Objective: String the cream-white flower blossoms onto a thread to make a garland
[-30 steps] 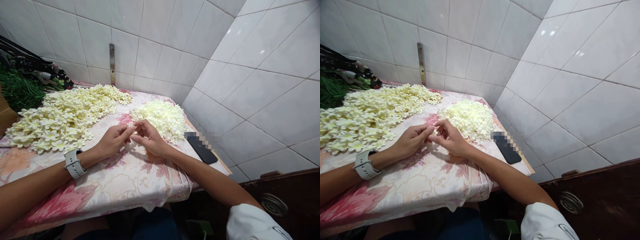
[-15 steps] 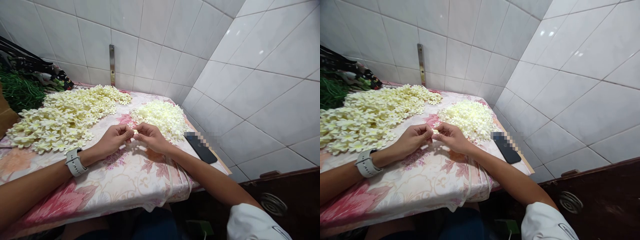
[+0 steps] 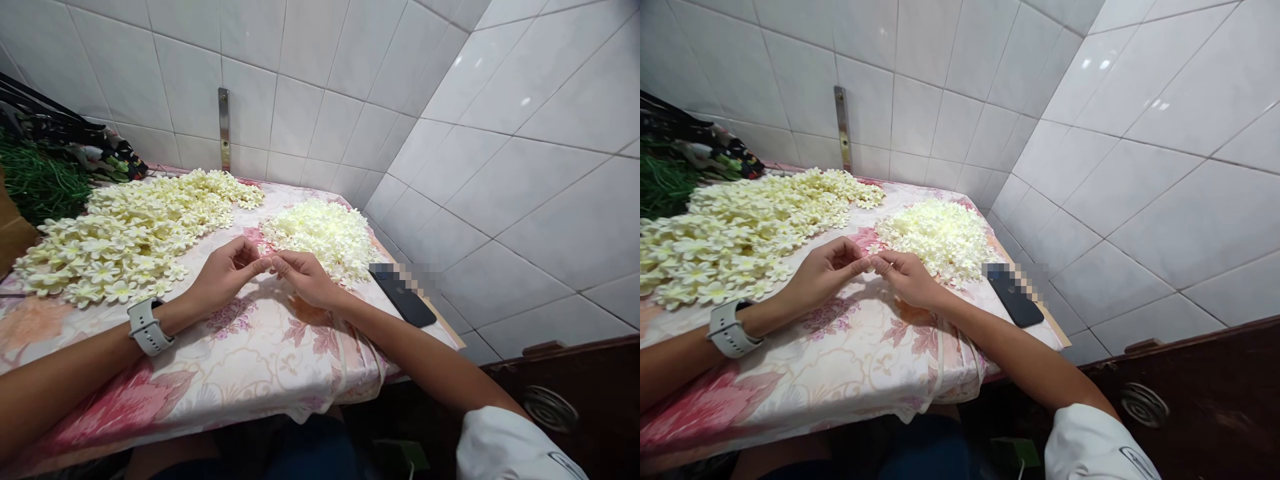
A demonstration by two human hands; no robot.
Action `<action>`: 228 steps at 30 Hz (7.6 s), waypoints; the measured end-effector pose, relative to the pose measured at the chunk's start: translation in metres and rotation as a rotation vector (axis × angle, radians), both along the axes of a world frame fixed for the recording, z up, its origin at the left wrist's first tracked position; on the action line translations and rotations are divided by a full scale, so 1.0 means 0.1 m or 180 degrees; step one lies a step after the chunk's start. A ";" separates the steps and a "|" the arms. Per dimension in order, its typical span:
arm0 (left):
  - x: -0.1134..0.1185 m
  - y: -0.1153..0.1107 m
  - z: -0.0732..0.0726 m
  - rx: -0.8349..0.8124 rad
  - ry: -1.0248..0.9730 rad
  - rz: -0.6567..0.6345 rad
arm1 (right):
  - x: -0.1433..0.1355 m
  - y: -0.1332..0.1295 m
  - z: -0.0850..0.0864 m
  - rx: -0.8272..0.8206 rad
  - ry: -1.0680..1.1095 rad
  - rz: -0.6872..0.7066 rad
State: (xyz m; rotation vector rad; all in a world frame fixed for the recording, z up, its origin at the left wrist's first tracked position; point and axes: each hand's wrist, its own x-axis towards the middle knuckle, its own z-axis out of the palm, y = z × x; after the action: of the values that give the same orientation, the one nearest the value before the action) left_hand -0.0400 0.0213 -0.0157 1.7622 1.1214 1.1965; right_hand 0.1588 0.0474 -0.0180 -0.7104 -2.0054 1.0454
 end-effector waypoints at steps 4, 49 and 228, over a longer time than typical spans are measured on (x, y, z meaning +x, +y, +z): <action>-0.02 0.02 0.02 0.0008 0.0032 0.0010 | -0.01 0.02 0.03 0.0068 0.0218 0.0204; 0.09 -0.03 0.06 0.0003 -0.0305 -0.0499 | -0.06 -0.01 -0.02 -0.1572 0.1095 0.0349; 0.65 0.23 0.10 -0.1389 -0.1976 0.0347 | 0.48 0.44 0.34 -0.0147 0.0300 -0.0808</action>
State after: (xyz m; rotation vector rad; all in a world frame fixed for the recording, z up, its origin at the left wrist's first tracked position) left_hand 0.0246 0.0447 -0.0055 0.9179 1.0021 1.3146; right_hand 0.2069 0.0915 0.0159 -0.8974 -1.7626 0.9581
